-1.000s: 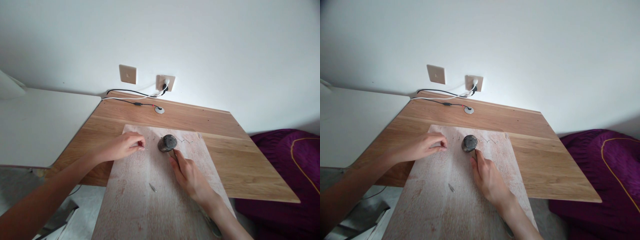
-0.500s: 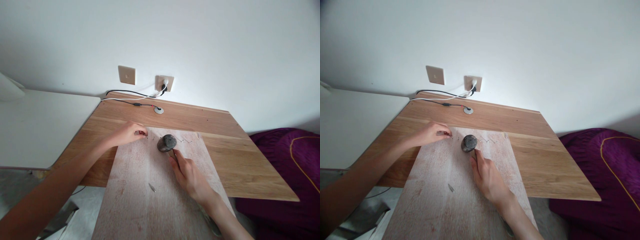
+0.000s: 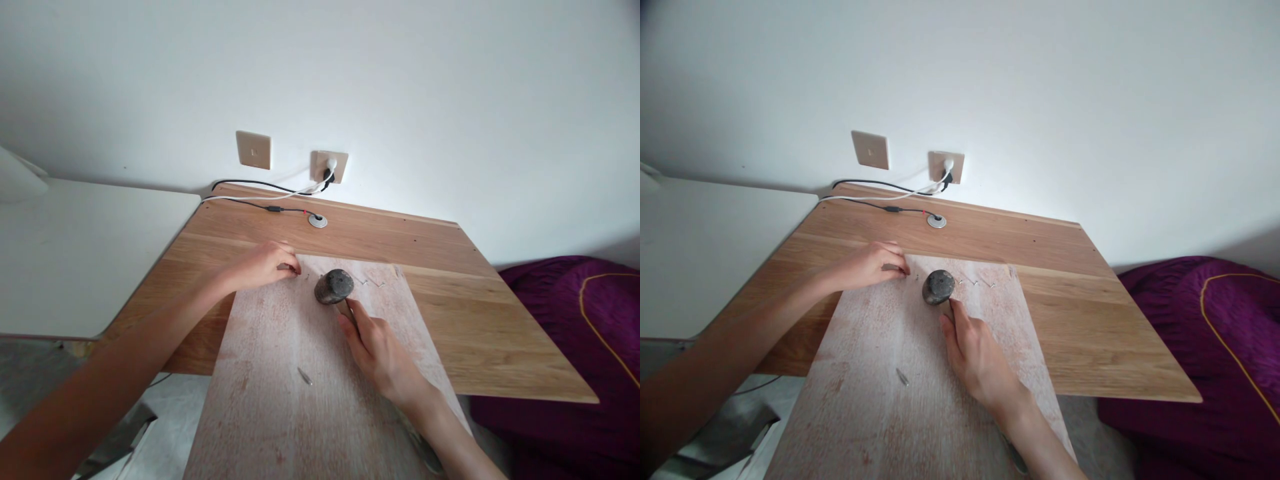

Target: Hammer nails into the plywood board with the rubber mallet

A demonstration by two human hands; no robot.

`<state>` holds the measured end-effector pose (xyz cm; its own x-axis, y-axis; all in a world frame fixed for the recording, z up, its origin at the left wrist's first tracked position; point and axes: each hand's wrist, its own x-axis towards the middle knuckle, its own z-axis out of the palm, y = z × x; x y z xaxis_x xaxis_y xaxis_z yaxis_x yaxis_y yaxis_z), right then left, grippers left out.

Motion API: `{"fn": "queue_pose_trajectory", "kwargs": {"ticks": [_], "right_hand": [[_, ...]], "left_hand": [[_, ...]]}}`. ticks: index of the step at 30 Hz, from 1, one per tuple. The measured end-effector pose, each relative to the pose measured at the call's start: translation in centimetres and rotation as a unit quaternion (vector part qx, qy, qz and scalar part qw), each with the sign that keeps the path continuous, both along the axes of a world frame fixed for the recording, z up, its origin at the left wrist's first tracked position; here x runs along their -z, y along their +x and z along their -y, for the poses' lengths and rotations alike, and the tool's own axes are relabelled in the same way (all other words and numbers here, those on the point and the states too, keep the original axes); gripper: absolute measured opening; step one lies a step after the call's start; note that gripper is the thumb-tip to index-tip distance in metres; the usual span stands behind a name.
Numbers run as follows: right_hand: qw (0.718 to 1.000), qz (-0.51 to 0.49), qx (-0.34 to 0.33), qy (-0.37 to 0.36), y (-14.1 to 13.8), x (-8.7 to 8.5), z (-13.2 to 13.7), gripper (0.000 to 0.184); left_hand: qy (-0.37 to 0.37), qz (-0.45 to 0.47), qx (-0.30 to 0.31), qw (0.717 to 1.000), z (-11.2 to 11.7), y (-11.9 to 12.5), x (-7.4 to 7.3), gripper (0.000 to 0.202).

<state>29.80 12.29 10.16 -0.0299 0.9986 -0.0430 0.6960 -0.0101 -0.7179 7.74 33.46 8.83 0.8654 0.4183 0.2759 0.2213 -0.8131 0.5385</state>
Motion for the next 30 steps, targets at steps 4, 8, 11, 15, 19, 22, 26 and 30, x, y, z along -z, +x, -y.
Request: {"fn": "queue_pose_trajectory", "kwargs": {"ticks": [4,8,11,15,19,22,26,30], "right_hand": [[1.0,0.01,0.003,0.005,-0.1,-0.2,-0.1,0.027],[1.0,0.002,0.002,0.008,-0.1,-0.3,-0.1,0.028],[1.0,-0.003,0.001,-0.001,0.0,-0.1,0.0,0.03],[1.0,0.005,0.002,-0.001,0.0,0.0,0.0,0.033],[1.0,0.002,0.001,-0.002,0.0,0.0,0.1,0.033],[1.0,0.004,0.005,-0.002,0.0,0.2,0.1,0.032],[1.0,0.001,0.002,-0.002,0.0,0.0,0.0,0.03],[1.0,0.009,0.002,0.001,-0.2,-0.4,0.1,0.03]], "left_hand": [[-0.026,0.01,-0.01,1.0,0.4,0.1,0.1,0.011],[-0.04,0.022,-0.015,0.999,0.6,-0.1,0.4,0.012],[-0.037,0.03,-0.01,0.999,0.4,-0.3,0.6,0.012],[-0.035,0.053,-0.008,0.998,0.5,-0.5,0.9,0.012],[-0.044,0.077,-0.016,0.996,0.6,-0.6,1.2,0.012],[-0.049,0.076,-0.023,0.996,0.6,-0.6,1.5,0.01],[-0.056,0.069,-0.022,0.996,0.6,-0.6,1.5,0.011],[-0.045,0.061,-0.019,0.997,0.8,-0.4,1.4,0.013]]}}
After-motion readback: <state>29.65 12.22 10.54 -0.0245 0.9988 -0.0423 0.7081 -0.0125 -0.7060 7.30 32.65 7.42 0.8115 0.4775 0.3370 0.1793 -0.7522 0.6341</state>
